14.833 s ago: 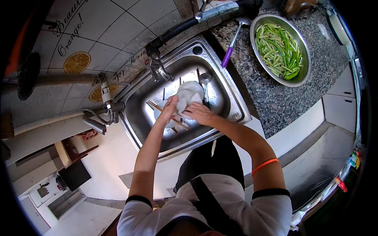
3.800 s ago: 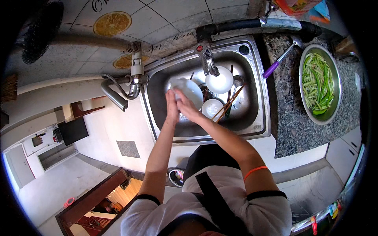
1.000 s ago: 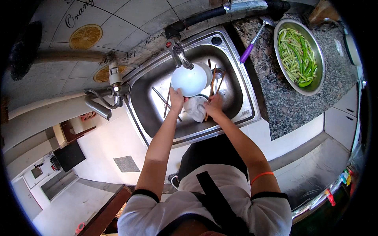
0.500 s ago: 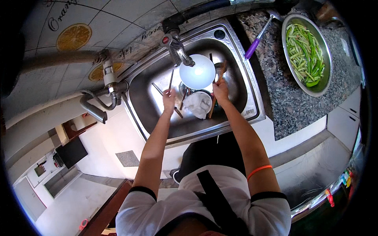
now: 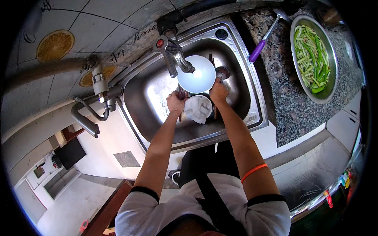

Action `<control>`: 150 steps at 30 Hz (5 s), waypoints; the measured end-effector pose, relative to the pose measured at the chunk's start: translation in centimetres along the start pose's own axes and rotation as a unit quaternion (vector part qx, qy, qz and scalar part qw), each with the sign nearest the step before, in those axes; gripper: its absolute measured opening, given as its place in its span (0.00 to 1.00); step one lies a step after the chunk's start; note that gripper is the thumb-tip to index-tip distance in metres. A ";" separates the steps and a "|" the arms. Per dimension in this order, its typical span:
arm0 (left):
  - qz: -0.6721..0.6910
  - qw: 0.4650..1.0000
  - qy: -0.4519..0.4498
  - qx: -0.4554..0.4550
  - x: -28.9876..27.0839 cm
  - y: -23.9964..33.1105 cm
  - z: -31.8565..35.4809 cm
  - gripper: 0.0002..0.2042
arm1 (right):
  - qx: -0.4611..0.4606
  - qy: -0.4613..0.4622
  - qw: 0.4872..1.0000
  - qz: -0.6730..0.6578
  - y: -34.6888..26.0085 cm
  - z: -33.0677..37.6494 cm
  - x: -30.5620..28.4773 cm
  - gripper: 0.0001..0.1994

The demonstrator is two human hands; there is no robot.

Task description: The person applies soap from a bottle to a sponge, scrubs several bowls, chopsticks, and a ladle in a sink, then rinses the items with water and places the chopsticks into a wall-mounted rack.

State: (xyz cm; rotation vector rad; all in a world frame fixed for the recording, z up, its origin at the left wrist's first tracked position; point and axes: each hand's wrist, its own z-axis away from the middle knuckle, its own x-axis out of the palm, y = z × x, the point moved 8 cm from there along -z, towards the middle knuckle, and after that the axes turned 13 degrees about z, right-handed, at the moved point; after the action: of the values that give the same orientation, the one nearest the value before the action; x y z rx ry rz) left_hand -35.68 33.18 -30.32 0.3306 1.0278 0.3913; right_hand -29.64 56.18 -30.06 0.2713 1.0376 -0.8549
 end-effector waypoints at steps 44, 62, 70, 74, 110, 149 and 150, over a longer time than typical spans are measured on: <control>0.503 0.860 0.050 -0.065 -15.8 -8.7 13.1 0.16 | 0.035 -0.231 0.560 -0.795 -12.2 6.4 -7.7 0.05; 0.614 0.770 -0.056 -0.165 -11.6 -7.7 11.3 0.22 | 0.050 -0.308 0.521 -0.794 -17.2 16.2 0.9 0.03; 0.290 0.945 -0.152 -0.019 -12.1 -2.2 12.7 0.21 | -0.026 -0.335 0.664 -0.668 -18.3 17.0 4.7 0.09; 0.537 0.783 -0.271 -0.158 -10.2 -4.2 13.0 0.09 | -0.142 -0.207 0.952 -0.176 -13.3 14.4 1.6 0.23; 0.564 0.768 -0.273 -0.135 -11.4 -0.7 15.1 0.08 | -0.086 0.187 0.883 -0.423 -15.5 19.5 -5.8 0.34; -0.125 0.985 -0.092 0.068 -16.7 1.7 14.0 0.19 | -0.038 -0.056 0.852 -0.519 -18.1 16.1 6.1 0.23; -0.122 0.986 -0.095 0.068 -16.5 1.2 14.3 0.19 | -0.020 -0.062 0.852 -0.520 -18.3 16.4 6.1 0.26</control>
State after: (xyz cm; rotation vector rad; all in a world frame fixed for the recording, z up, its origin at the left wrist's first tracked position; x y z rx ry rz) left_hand -30.96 25.39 -10.47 0.3528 0.8966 0.0658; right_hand -31.12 31.78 -23.48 -0.4420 1.0544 -1.7925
